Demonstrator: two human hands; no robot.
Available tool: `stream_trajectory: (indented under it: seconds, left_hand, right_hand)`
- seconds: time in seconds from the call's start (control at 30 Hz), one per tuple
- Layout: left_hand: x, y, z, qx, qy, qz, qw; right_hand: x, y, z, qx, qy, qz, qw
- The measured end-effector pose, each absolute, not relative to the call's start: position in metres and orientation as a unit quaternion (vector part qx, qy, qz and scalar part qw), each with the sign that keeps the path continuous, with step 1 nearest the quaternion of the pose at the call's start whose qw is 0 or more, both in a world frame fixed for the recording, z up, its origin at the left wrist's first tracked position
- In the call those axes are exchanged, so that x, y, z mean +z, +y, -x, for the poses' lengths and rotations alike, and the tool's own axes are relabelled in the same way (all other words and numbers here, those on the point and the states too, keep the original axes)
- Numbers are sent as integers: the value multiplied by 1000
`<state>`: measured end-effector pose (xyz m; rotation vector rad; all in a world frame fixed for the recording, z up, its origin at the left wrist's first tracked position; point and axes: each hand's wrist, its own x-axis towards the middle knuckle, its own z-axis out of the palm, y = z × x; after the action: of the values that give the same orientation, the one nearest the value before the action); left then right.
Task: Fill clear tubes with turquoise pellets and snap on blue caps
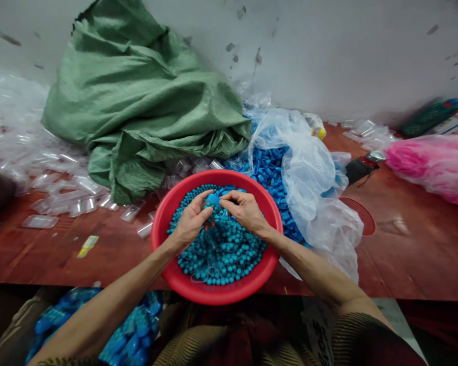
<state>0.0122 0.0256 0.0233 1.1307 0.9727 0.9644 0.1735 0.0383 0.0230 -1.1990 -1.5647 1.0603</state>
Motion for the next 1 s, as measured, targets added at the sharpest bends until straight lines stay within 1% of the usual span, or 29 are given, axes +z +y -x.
stream_trajectory:
  seconds: [0.17,0.33,0.57,0.63,0.73,0.77,0.83,0.9,1.0]
  left_hand:
    - [26,21,-13,409,409,-484,657]
    - [25,20,-16,420,419,-506,626]
    - [26,15,-25,442,435,-473,626]
    - [25,15,-22,438,440,-475,624]
    - [24,17,-11,391,423,-492,653]
    - [23,18,-8,373,417,-500,662]
    - [22,20,-4,352,410,-516,664]
    - [22,20,-5,353,412,-527,654]
    - [22,17,-11,376,435,-521,630]
  right_hand:
    - [25,32,-175,466,-598,482,439]
    - [30,29,-180,430,-627,474,444]
    - [31,35,-192,420,-705,421,387]
    - [34,36,-197,455,-708,400,364]
    - [38,38,-204,551,-676,373,316]
    - [38,40,-206,575,-656,373,316]
    - [37,42,-206,598,-612,384,346]
    - [34,44,-203,585,-593,405,378]
    - [33,42,-193,488,-656,435,378]
